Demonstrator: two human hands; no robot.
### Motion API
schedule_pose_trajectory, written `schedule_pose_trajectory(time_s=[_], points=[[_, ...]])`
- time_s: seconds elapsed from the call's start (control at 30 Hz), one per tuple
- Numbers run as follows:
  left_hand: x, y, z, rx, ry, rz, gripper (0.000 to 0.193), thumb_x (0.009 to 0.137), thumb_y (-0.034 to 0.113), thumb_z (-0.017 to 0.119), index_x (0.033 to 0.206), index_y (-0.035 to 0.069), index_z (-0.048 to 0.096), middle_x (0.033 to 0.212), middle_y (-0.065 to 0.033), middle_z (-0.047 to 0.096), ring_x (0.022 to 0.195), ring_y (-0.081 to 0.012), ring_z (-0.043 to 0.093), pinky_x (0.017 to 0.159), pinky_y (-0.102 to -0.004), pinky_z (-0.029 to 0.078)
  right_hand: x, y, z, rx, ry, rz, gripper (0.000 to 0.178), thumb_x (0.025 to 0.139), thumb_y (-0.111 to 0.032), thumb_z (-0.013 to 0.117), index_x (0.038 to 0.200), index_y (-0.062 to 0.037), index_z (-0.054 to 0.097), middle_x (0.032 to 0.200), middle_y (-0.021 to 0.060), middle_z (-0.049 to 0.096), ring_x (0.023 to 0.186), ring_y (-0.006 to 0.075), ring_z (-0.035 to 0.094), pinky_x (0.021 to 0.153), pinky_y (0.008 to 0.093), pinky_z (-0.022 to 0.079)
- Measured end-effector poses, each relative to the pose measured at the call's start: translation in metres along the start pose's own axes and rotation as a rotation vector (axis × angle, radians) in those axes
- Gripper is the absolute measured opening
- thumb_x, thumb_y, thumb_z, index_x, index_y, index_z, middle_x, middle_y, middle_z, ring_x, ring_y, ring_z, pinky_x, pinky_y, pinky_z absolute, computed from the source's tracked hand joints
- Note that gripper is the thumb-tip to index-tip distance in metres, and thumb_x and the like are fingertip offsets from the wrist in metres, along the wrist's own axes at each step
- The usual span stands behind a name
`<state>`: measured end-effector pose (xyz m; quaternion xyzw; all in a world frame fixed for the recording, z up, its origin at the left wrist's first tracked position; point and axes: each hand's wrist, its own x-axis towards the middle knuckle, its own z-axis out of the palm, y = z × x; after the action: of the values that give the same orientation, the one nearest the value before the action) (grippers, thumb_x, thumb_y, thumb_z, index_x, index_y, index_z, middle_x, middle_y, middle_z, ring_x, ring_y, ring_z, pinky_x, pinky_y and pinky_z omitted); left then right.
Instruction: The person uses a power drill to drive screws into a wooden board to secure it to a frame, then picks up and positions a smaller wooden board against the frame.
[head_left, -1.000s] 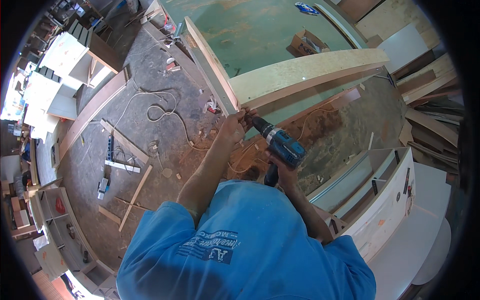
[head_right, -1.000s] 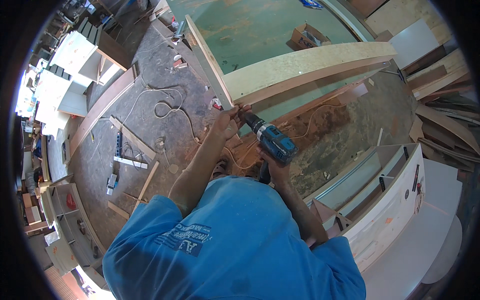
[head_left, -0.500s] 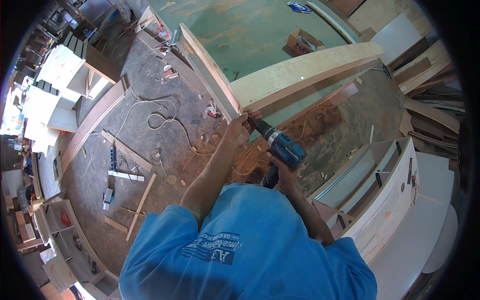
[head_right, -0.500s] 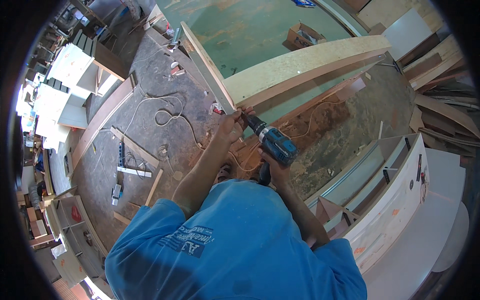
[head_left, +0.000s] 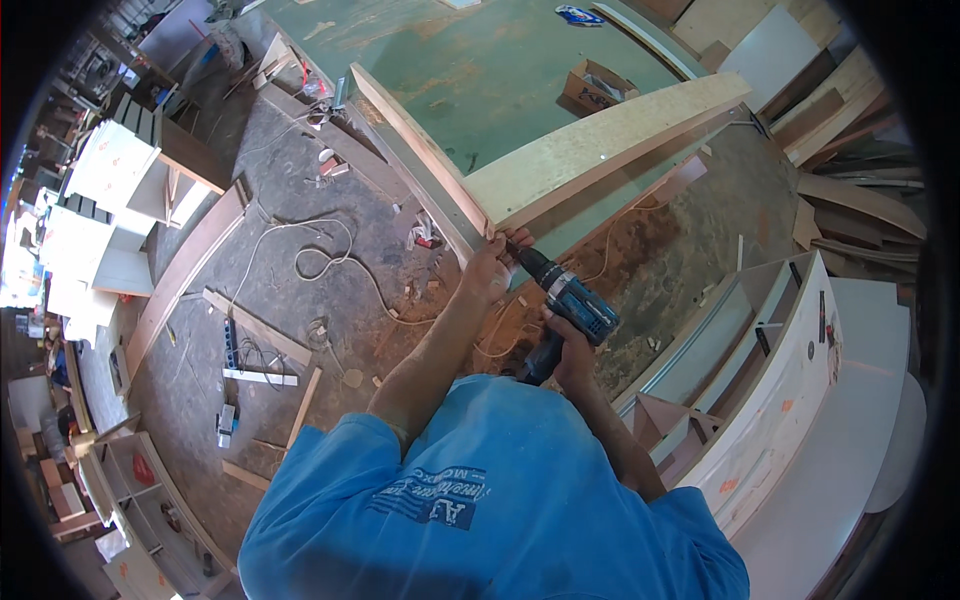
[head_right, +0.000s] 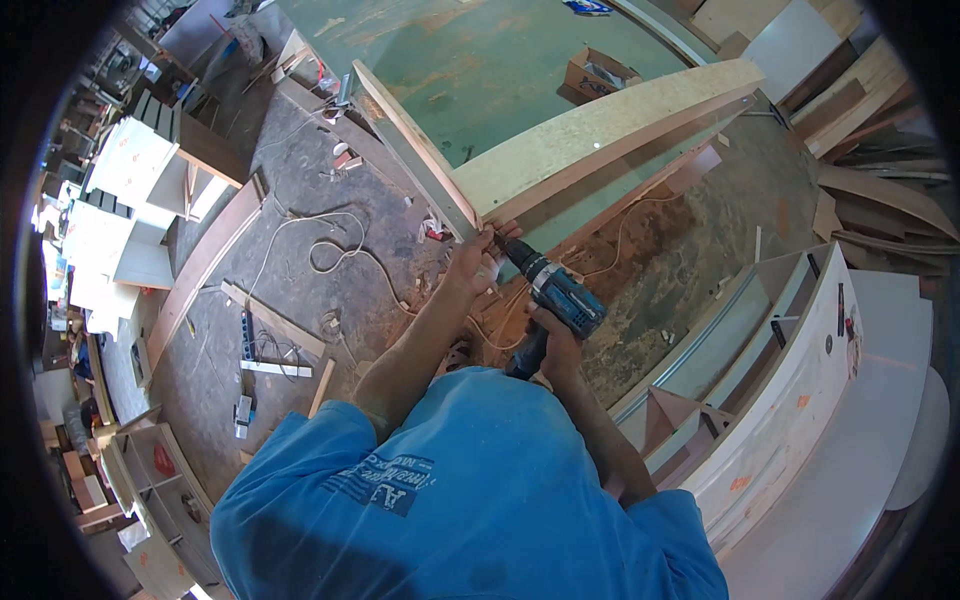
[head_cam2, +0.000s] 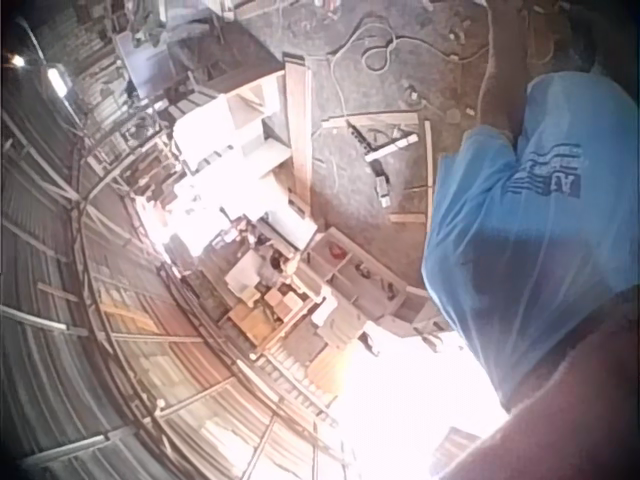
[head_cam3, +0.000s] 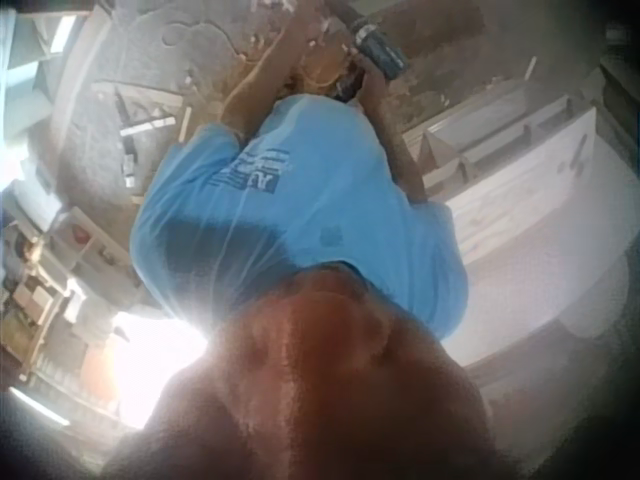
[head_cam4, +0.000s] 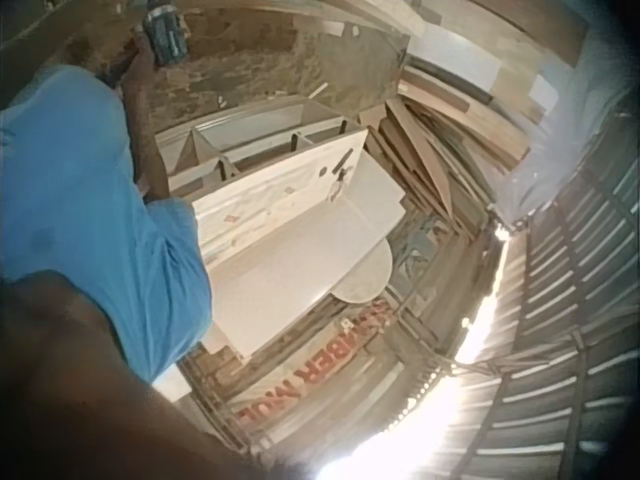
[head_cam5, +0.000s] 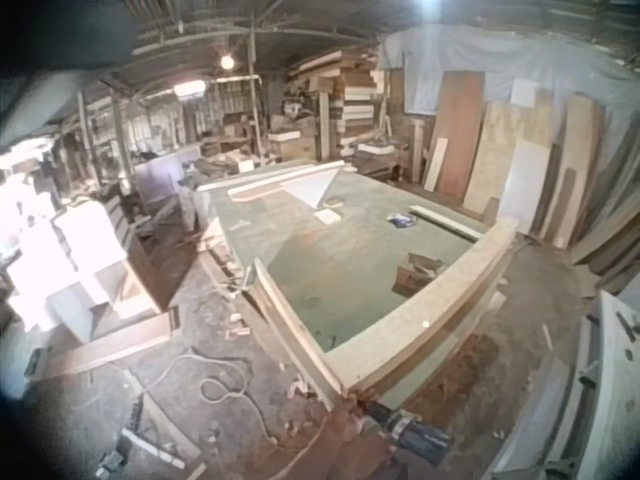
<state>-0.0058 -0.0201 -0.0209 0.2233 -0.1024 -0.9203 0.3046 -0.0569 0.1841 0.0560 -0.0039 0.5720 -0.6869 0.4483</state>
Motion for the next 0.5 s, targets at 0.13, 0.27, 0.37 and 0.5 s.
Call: schedule_pose_trajectory(time_s=[0.13, 0.27, 0.37, 0.5], points=[[0.003, -0.001, -0.006, -0.002, -0.081, 0.004, 0.022, 0.103, 0.016, 0.055, 0.118, -0.001, 0.056, 0.124, -0.0233, 0.064, 0.117, -0.0358, 0.063, 0.107, -0.0454, 0.049, -0.002, 0.004, 0.009, 0.116, 0.032, 0.016, 0.022, 0.083, -0.009, 0.077, 0.103, -0.0043, 0.069, 0.084, 0.0055, 0.07, 0.067, 0.0159, 0.064, 0.063, 0.0305, 0.053], [0.004, 0.003, -0.01, 0.016, -0.103, -0.04, 0.022, 0.102, 0.015, 0.056, 0.118, 0.0, 0.057, 0.123, -0.0216, 0.065, 0.118, -0.035, 0.063, 0.108, -0.0458, 0.049, -0.009, 0.005, 0.014, 0.156, 0.018, 0.002, 0.023, 0.084, -0.01, 0.076, 0.105, -0.0041, 0.069, 0.085, 0.0057, 0.07, 0.068, 0.0156, 0.064, 0.063, 0.0307, 0.053], [0.002, 0.005, -0.012, 0.042, -0.112, -0.068, 0.022, 0.102, 0.015, 0.056, 0.118, 0.0, 0.057, 0.124, -0.021, 0.065, 0.118, -0.0346, 0.063, 0.108, -0.0456, 0.049, -0.01, 0.007, 0.016, 0.137, 0.046, 0.014, 0.023, 0.084, -0.01, 0.077, 0.105, -0.0041, 0.069, 0.085, 0.0054, 0.07, 0.068, 0.0158, 0.065, 0.063, 0.0308, 0.053], [-0.001, 0.008, -0.011, 0.078, -0.044, -0.166, 0.022, 0.102, 0.016, 0.056, 0.118, 0.001, 0.057, 0.122, -0.0201, 0.066, 0.117, -0.0332, 0.064, 0.107, -0.0452, 0.05, -0.017, 0.002, 0.011, 0.088, 0.044, -0.015, 0.021, 0.083, -0.008, 0.077, 0.103, -0.0043, 0.069, 0.085, 0.0047, 0.069, 0.069, 0.0155, 0.065, 0.064, 0.0305, 0.052]])
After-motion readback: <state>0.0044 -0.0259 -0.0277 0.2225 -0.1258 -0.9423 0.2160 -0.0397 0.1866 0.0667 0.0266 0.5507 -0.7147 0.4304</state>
